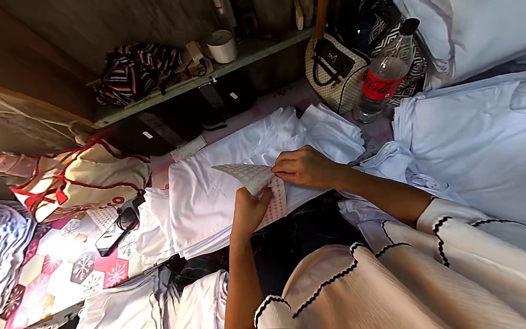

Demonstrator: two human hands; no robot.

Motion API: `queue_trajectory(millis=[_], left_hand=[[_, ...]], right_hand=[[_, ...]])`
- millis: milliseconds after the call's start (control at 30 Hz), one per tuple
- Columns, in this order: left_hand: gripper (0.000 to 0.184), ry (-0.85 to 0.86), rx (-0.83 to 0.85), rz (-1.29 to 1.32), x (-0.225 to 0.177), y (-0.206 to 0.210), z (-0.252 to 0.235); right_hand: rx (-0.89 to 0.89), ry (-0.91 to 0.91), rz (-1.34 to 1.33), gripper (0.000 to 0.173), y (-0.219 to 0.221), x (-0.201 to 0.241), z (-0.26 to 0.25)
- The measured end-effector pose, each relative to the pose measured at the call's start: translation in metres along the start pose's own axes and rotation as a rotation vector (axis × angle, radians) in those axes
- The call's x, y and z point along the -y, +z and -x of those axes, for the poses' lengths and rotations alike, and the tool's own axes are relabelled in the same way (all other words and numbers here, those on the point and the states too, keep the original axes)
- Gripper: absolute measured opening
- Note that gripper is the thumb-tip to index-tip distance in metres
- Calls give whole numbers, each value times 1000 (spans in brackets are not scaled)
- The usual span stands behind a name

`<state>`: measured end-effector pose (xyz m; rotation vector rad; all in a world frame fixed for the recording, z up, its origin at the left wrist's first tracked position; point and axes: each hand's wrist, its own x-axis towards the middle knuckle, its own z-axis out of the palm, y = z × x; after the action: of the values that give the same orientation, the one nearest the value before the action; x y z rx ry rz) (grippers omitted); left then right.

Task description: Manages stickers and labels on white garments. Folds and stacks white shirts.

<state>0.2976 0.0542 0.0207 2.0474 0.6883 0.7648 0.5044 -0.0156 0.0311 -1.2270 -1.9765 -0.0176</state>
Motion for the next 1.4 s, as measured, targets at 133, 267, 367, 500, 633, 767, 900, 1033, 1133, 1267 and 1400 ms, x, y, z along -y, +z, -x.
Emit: queue_trajectory(millis=[133, 267, 367, 500, 633, 767, 900, 1033, 1133, 1267, 1400], left_hand=[[11, -81, 44, 88, 0, 5, -1], [14, -276, 90, 247, -2, 13, -4], [14, -339, 130, 317, -5, 20, -5], [16, -418, 116, 394, -8, 27, -8], [22, -396, -16, 324, -8, 29, -9], [60, -222, -351, -525, -10, 17, -15], [75, -190, -426, -813, -25, 14, -29], [57, 127, -51, -810, -25, 54, -25], [38, 464, 239, -792, 19, 105, -21], [18, 382, 543, -707, 55, 134, -11], [16, 245, 512, -653, 53, 131, -11]], right_hand=[[-59, 88, -87, 9, 1, -4, 10], [-95, 208, -200, 8, 2, -10, 24], [-154, 326, -333, 9, 1, -14, 33], [-251, 589, -630, 11, -6, -15, 50], [-335, 770, -799, 12, -17, -18, 73], [-363, 890, -815, 11, -24, -21, 109], [-324, 924, -655, 12, -16, -24, 160], [-268, 935, -429, 12, 4, -27, 179], [-265, 838, -294, 11, 19, -31, 185], [-270, 837, -180, 11, 22, -28, 189], [-283, 765, -188, 9, 30, -18, 187]])
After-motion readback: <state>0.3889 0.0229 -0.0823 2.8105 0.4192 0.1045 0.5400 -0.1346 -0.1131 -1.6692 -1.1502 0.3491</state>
